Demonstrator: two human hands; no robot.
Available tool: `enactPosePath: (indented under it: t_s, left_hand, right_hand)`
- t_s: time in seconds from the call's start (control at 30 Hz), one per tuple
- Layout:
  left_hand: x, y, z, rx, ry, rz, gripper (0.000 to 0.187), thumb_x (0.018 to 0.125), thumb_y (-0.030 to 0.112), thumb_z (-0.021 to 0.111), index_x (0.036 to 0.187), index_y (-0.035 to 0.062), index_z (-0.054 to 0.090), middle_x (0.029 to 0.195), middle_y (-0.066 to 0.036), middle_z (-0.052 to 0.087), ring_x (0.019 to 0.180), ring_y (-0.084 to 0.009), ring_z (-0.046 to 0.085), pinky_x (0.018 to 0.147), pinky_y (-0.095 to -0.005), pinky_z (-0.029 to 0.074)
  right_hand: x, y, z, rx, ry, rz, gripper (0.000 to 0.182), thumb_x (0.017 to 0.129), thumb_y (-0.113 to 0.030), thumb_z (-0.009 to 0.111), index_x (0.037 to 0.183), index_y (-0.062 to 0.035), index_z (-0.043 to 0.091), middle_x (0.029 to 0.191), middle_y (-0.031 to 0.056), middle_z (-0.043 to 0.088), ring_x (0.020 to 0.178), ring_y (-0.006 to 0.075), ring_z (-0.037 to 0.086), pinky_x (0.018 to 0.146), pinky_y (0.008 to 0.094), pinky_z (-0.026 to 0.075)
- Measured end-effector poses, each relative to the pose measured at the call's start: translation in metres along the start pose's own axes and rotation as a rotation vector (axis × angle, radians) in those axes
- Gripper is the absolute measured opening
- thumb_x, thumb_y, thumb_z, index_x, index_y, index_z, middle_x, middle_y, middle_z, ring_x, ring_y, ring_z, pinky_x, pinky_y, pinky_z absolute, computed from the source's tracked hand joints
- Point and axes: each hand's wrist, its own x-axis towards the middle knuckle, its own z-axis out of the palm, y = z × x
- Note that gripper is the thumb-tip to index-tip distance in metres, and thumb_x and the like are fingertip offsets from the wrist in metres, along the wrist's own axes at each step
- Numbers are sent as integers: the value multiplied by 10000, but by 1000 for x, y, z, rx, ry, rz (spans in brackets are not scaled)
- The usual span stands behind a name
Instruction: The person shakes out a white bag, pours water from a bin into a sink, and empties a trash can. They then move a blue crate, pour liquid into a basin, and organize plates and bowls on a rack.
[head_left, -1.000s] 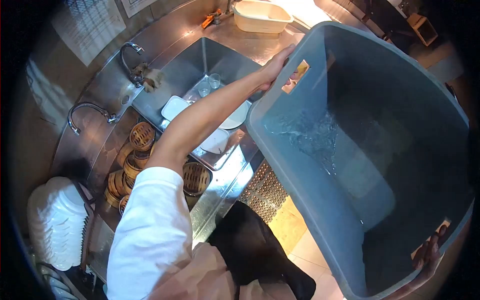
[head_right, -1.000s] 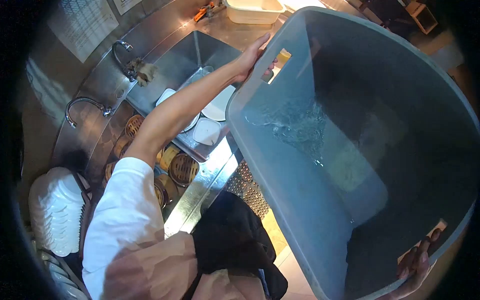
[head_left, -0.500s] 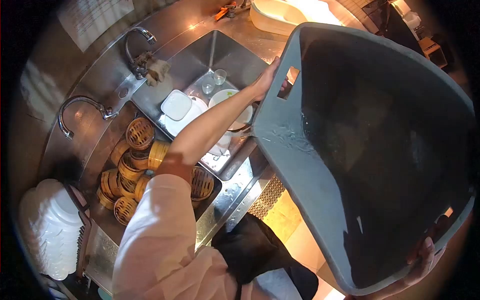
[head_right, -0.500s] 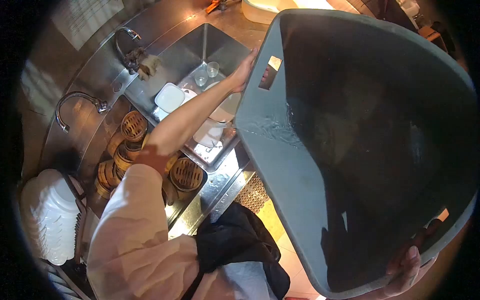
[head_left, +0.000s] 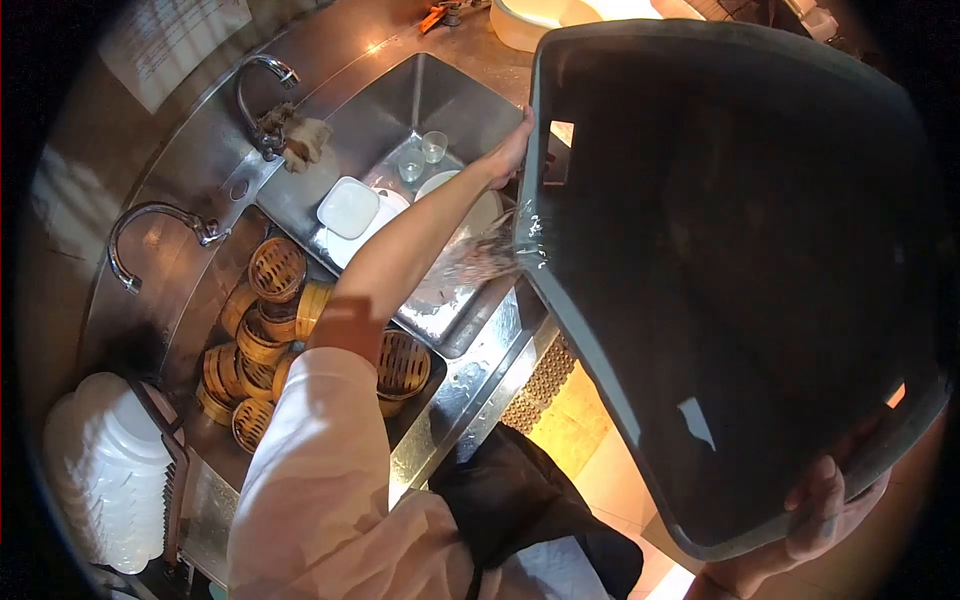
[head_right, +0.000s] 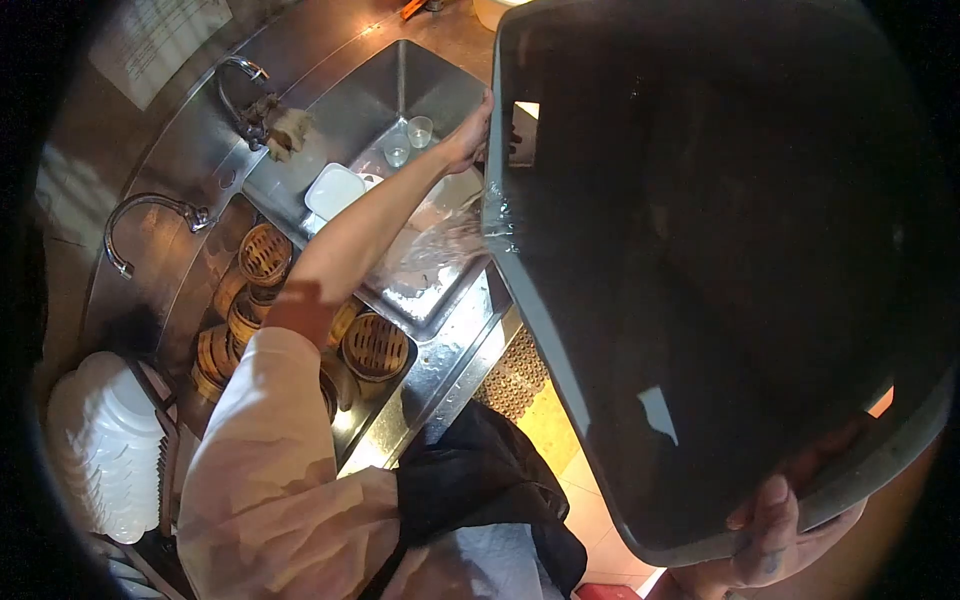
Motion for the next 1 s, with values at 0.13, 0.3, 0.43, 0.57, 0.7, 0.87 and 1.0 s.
enactPosePath:
  t_s: [0.13,0.3,0.43,0.57,0.7,0.87,1.0]
  left_hand:
    - [-2,4,-8,88,11,-64,920,684,778,53,1288,131,305,1032,-135,502,855,-229,503,749,-381,399]
    - [5,15,-16,553,178,-391,929,635,815,58,1291,202,297,1065,-150,510,860,-207,557,676,-343,433]
    - [19,-9,-56,529,-5,-442,914,662,797,90,1262,155,339,1000,-146,557,730,-224,610,575,-314,479]
    - [-18,-36,-63,270,256,-85,773,762,684,211,1157,62,443,927,-147,578,591,-245,590,463,-329,489]
    - [-34,-78,-92,134,388,-100,582,808,454,487,1135,-24,429,947,-186,566,666,-253,599,507,-336,509]
    - [-36,-134,-147,951,184,388,662,615,160,711,1077,-163,364,928,-240,547,801,-278,601,662,-271,519]
    - [-35,-153,-160,966,264,274,684,646,147,690,1171,-95,325,1036,-223,511,792,-277,603,595,-264,533]
  right_hand:
    - [-11,-12,13,-65,26,46,571,618,-233,599,1060,82,423,632,26,453,386,40,369,353,140,291]
    - [-36,-3,21,52,-5,34,637,567,-299,649,1049,60,440,639,21,452,417,49,394,387,152,311]
    - [-51,5,18,-36,-129,125,584,517,-275,688,975,12,469,661,25,452,504,81,419,448,193,320]
    - [-59,10,30,-14,-350,39,423,553,-109,616,927,4,453,719,48,460,576,105,449,506,221,370]
    - [-65,0,43,13,-600,111,475,598,-231,649,946,11,435,732,24,432,603,93,425,515,215,362]
    - [-81,7,54,-5,-723,-161,611,644,-261,678,1063,76,388,719,44,453,620,112,446,513,233,384]
    - [-88,2,55,46,-768,-304,579,603,-91,650,1087,85,385,740,62,505,657,131,498,561,249,418]
